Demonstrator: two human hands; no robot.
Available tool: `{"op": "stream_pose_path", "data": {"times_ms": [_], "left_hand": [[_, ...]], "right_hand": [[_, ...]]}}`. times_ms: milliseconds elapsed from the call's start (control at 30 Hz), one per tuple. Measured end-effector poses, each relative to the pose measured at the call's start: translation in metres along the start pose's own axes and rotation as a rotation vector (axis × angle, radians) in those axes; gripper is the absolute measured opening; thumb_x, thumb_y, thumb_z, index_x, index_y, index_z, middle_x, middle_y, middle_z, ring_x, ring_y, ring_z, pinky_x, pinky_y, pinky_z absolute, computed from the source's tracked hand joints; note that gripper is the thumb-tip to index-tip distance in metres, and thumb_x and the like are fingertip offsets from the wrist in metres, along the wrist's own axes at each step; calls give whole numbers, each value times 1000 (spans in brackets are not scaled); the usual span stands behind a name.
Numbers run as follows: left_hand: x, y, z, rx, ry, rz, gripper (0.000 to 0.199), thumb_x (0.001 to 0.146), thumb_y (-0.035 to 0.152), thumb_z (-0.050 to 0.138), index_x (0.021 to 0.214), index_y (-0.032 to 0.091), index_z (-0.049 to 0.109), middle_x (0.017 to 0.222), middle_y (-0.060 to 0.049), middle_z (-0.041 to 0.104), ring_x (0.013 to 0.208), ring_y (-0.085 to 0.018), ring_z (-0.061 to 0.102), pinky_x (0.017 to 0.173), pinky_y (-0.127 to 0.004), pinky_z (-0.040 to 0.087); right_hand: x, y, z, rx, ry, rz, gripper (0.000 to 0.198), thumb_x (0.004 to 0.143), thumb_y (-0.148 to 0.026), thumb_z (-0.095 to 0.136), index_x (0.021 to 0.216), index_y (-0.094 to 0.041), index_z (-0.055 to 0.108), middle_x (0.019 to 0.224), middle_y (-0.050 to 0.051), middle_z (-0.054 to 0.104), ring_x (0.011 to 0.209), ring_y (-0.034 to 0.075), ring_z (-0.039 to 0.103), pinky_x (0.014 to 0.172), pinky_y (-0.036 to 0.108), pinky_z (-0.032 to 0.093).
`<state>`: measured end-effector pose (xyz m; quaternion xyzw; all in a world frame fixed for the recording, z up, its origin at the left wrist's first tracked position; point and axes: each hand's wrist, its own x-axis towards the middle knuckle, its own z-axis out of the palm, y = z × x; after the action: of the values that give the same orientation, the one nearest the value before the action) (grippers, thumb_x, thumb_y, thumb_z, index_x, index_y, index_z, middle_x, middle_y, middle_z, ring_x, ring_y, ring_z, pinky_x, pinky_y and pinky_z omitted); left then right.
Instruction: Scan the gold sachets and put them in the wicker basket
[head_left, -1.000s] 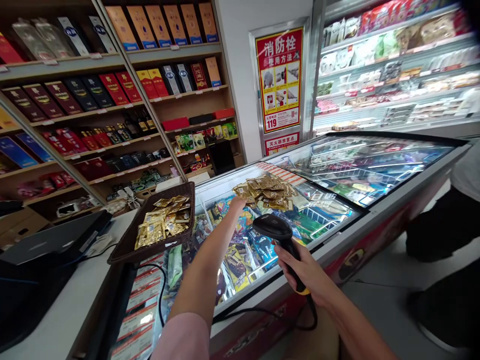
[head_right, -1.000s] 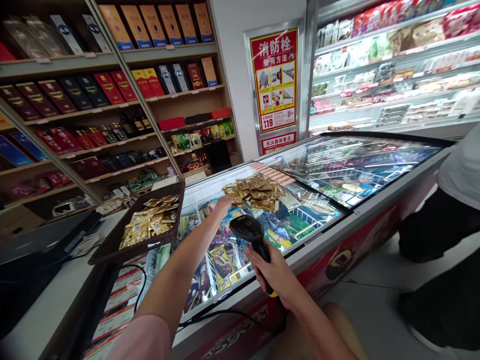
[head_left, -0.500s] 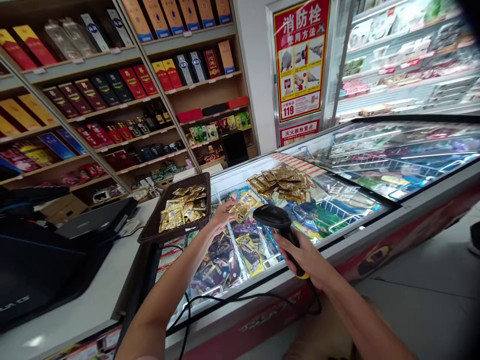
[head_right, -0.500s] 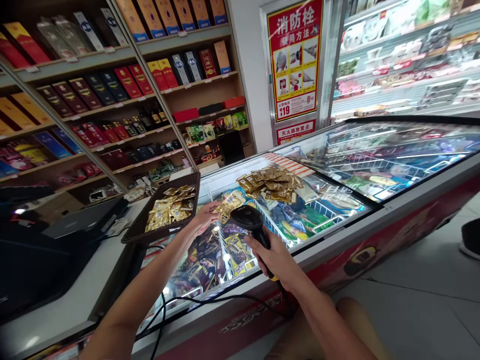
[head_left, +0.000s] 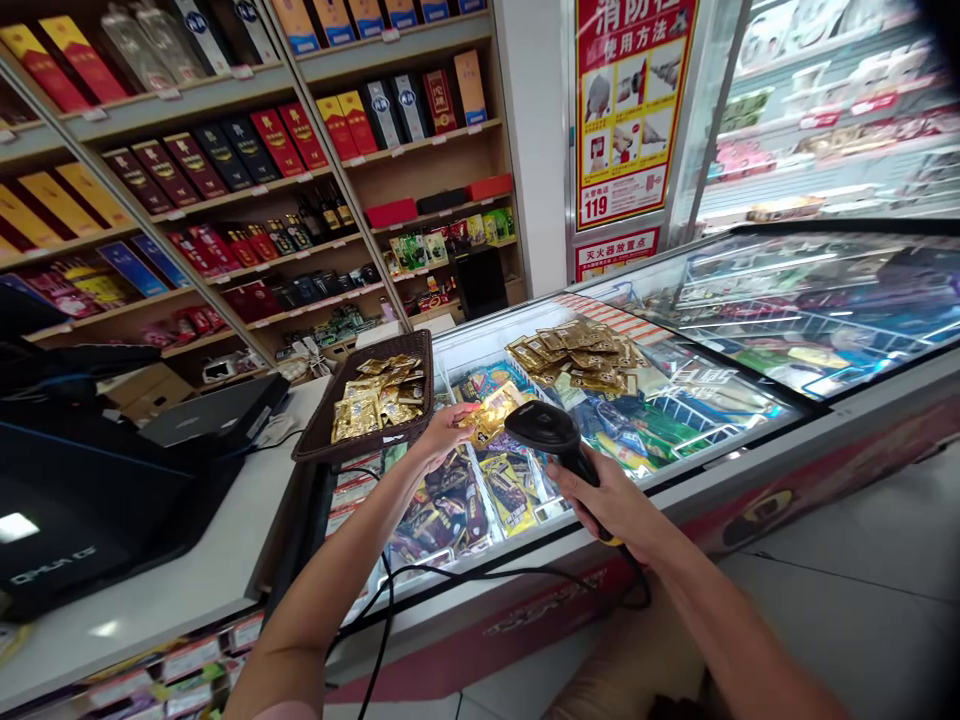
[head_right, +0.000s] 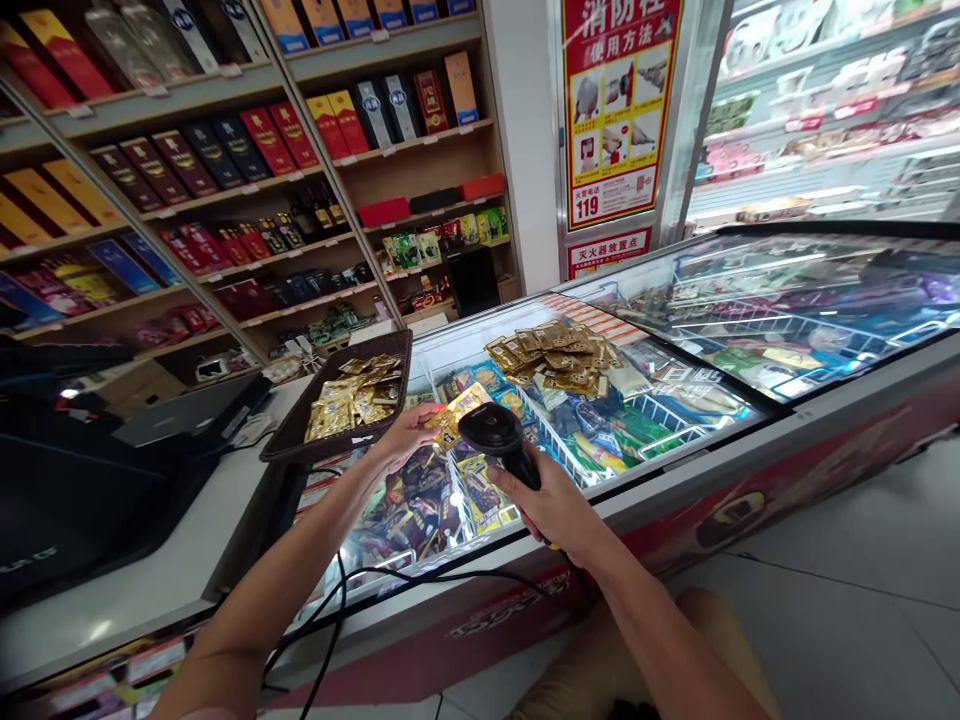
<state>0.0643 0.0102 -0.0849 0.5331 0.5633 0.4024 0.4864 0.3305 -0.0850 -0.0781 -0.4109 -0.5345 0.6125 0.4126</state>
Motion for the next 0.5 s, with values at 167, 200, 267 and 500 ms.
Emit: {"op": "stream_pose_path", "data": {"times_ms": [167, 200, 267, 500], "left_hand": [[-6, 1, 3, -10, 9, -33, 49, 67, 8, 74, 115, 17, 67, 100, -6, 68, 80, -13, 60, 74, -28, 48], [-7, 1, 3, -20, 10, -41, 48, 67, 8, 73, 114, 16, 68, 101, -6, 68, 79, -13, 60, 73, -28, 48], [-10, 4, 0, -65, 3, -54, 47, 66, 5, 73, 111, 16, 68, 102, -7, 68, 79, -13, 61, 74, -29, 49], [-6, 29, -55, -232, 242, -14, 39, 69, -4, 64, 103, 14, 69, 101, -7, 69, 87, -16, 65, 81, -29, 54]], "right_hand": [[-2, -4, 3, 24, 14, 23, 45, 75, -61, 66, 87, -21, 50, 52, -10, 43, 30, 4, 31, 29, 18, 25], [-3, -4, 3, 38, 18, 29, 46, 74, -62, 67, 87, -21, 50, 52, -10, 43, 31, 4, 31, 30, 18, 25], [-3, -5, 3, 67, 15, 46, 47, 73, -62, 67, 88, -21, 50, 52, -10, 43, 31, 4, 32, 30, 17, 25], [-3, 0, -1, 90, -40, 60, 48, 74, -62, 67, 93, -21, 52, 54, -10, 44, 32, 4, 32, 31, 18, 27]]}}
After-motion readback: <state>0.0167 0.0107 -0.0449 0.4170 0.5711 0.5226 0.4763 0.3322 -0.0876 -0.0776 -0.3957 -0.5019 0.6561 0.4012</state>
